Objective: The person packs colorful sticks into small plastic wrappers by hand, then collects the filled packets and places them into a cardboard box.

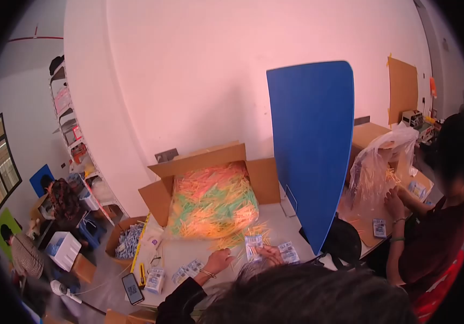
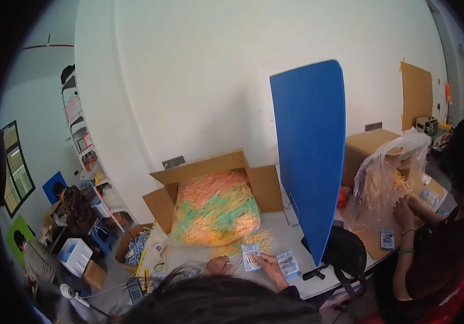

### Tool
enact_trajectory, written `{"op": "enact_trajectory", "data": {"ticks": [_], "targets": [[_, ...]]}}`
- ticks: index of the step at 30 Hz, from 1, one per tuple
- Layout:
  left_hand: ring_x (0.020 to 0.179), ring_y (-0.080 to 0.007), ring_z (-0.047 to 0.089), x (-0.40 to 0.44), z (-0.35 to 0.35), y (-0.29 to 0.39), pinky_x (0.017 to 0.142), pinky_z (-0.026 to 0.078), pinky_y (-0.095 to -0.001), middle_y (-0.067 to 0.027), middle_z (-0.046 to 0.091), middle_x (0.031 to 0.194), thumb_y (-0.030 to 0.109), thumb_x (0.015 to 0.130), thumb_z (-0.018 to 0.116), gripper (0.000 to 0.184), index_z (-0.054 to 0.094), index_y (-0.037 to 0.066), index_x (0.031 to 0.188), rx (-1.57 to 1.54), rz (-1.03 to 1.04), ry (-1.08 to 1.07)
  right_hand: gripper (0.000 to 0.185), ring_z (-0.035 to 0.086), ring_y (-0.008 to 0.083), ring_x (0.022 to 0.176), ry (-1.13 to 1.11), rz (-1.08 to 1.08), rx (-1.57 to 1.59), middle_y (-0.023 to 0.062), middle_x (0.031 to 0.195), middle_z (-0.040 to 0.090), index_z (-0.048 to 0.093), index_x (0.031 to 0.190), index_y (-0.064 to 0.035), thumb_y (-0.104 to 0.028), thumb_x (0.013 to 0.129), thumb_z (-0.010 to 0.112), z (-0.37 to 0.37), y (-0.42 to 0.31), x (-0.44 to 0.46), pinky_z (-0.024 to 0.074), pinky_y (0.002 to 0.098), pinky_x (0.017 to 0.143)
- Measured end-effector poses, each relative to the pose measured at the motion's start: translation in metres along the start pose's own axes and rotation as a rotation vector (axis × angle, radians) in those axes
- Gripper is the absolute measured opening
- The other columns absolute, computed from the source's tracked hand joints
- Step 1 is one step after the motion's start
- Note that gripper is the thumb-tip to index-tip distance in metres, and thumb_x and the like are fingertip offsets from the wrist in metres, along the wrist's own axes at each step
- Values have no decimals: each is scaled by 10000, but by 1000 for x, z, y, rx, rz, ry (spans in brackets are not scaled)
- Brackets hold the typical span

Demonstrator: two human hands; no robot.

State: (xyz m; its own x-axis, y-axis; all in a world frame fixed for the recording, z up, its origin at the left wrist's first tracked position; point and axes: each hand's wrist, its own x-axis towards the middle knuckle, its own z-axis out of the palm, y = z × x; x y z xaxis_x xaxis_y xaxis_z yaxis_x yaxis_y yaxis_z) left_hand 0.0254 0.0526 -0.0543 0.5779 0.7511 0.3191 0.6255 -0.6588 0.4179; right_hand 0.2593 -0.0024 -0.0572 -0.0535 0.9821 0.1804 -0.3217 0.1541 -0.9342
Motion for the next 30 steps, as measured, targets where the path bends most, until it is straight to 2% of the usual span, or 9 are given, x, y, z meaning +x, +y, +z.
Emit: {"op": "enact_trajectory", "data": {"ticks": [2, 5, 10, 16, 22, 25, 27, 29, 30], "targets": [[790, -357, 601, -12, 6, 15, 657, 486, -469, -191, 597, 837, 272, 812, 588, 279, 536, 18, 915, 231, -151, -93, 243, 559, 56, 817, 28, 19, -59, 1, 909, 652, 661, 1034, -45, -217, 876, 594, -4, 12, 4, 431, 201, 755], [732, -381, 566, -21, 28, 24, 612, 482, -455, -193, 570, 789, 211, 759, 599, 272, 501, -5, 894, 272, -106, 27, 278, 521, 30, 796, 69, 159, -139, -10, 856, 637, 666, 998, -26, -265, 872, 601, -3, 11, -4, 404, 194, 738], [689, -313, 549, -5, 40, 32, 563, 475, -387, -151, 539, 743, 25, 715, 501, 147, 496, 7, 861, 447, 45, 183, 218, 494, 54, 734, 62, 25, -140, -17, 781, 592, 675, 951, -47, -234, 856, 618, 3, -1, -5, 399, 227, 676], [760, -322, 538, -9, 32, 35, 642, 474, -399, -165, 529, 795, -2, 709, 488, 218, 473, -10, 926, 455, 2, 59, 206, 532, 168, 666, -15, -10, -700, 106, 740, 597, 650, 906, -2, -181, 803, 662, -15, 25, -1, 415, 286, 606], [780, -326, 519, -7, 27, 36, 652, 471, -402, -178, 509, 821, -24, 701, 474, 223, 468, -17, 925, 386, -9, 35, 226, 514, 162, 641, 40, 24, -390, 99, 682, 572, 634, 814, 17, -200, 780, 687, -8, 16, 0, 391, 304, 580], [792, -350, 523, -5, 23, 26, 690, 465, -422, -198, 512, 836, -2, 739, 464, 222, 466, -23, 960, 366, -17, -10, 217, 524, 198, 643, 65, -100, -484, 102, 673, 575, 640, 790, 13, -198, 777, 687, -8, 24, -1, 390, 323, 587], [794, -347, 523, -6, 28, 23, 718, 460, -418, -193, 505, 836, 10, 745, 475, 213, 482, -30, 955, 342, -25, -16, 219, 555, 238, 745, 5, -37, -725, 135, 792, 610, 637, 869, 12, -186, 783, 674, -10, 21, 3, 413, 327, 640], [816, -352, 531, -4, 22, 11, 739, 463, -409, -198, 516, 858, 0, 736, 483, 226, 495, -32, 960, 362, 12, 6, 276, 548, 286, 901, 82, -434, -902, 170, 977, 605, 613, 988, 5, -166, 779, 669, 3, 11, 1, 429, 313, 743], [838, -358, 539, -11, 30, 12, 759, 466, -400, -203, 527, 881, -11, 728, 491, 240, 508, -35, 966, 353, 48, 39, 276, 548, 286, 901, 50, -402, -911, 170, 977, 605, 613, 988, 5, -166, 779, 669, 5, 10, -7, 429, 313, 743]]}}
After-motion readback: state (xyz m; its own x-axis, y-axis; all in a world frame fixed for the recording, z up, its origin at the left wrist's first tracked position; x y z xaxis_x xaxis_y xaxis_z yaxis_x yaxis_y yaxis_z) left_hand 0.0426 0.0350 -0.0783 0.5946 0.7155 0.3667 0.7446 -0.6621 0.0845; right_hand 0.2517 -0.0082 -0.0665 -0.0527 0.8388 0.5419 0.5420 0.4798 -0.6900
